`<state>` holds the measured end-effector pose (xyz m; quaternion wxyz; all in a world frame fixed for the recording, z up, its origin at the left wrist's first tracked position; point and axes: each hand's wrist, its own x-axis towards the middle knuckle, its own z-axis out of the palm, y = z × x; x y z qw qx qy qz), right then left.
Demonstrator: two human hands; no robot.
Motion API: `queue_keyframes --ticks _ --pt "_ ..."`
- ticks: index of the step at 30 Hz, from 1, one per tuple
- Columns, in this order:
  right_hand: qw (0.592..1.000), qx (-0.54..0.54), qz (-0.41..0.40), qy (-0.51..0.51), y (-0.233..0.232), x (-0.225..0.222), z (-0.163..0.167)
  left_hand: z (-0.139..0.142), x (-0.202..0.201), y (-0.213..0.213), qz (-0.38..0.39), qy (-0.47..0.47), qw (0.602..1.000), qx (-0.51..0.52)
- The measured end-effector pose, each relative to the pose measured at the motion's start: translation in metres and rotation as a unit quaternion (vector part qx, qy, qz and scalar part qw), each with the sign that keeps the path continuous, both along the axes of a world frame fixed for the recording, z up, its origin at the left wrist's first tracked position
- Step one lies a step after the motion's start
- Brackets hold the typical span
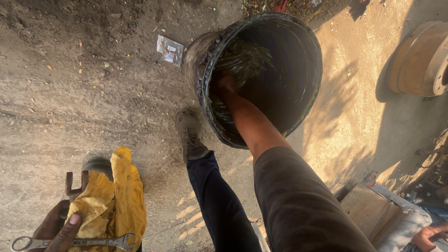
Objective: The person cleans a mechanical part with a cloth and liquid, then uses a wrench and screwdriver to disassemble it. They retrieve a new part from a box and begin assembling it with the cleaned components.
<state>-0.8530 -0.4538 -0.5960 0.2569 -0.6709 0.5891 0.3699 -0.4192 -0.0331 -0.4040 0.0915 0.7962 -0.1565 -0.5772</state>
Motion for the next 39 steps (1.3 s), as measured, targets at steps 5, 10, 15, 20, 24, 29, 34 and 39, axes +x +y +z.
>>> queue_keyframes --ticks 5,10,15,20,24,29,34,39 --pt "1.000 -0.004 -0.007 -0.007 0.002 0.002 0.000 0.009 -0.007 -0.006 0.045 0.018 0.999 -0.006" --pt "1.000 -0.012 -0.017 -0.012 0.002 0.003 0.000 0.026 -0.015 -0.020 0.132 0.048 0.990 0.024" --pt "0.997 -0.031 -0.054 -0.037 -0.006 0.002 0.029 0.069 -0.031 -0.061 0.080 0.028 0.996 0.000" --pt "0.963 -0.086 -0.220 -0.129 -0.015 -0.021 0.119 0.144 -0.043 -0.113 0.134 0.092 0.986 -0.042" --pt "0.896 -0.104 -0.386 -0.192 0.006 -0.048 0.207 0.184 -0.031 -0.110 0.160 0.158 0.969 -0.098" --pt "0.794 -0.083 -0.526 -0.291 0.073 -0.074 0.312 0.225 -0.024 -0.063 0.101 0.120 0.975 -0.158" --pt "0.746 -0.020 -0.549 -0.377 0.137 -0.064 0.429 0.309 0.018 -0.061 0.167 0.129 0.966 -0.147" --pt "0.726 -0.008 -0.554 -0.407 0.177 -0.045 0.550 0.409 0.058 -0.052 0.158 0.107 0.960 -0.205"
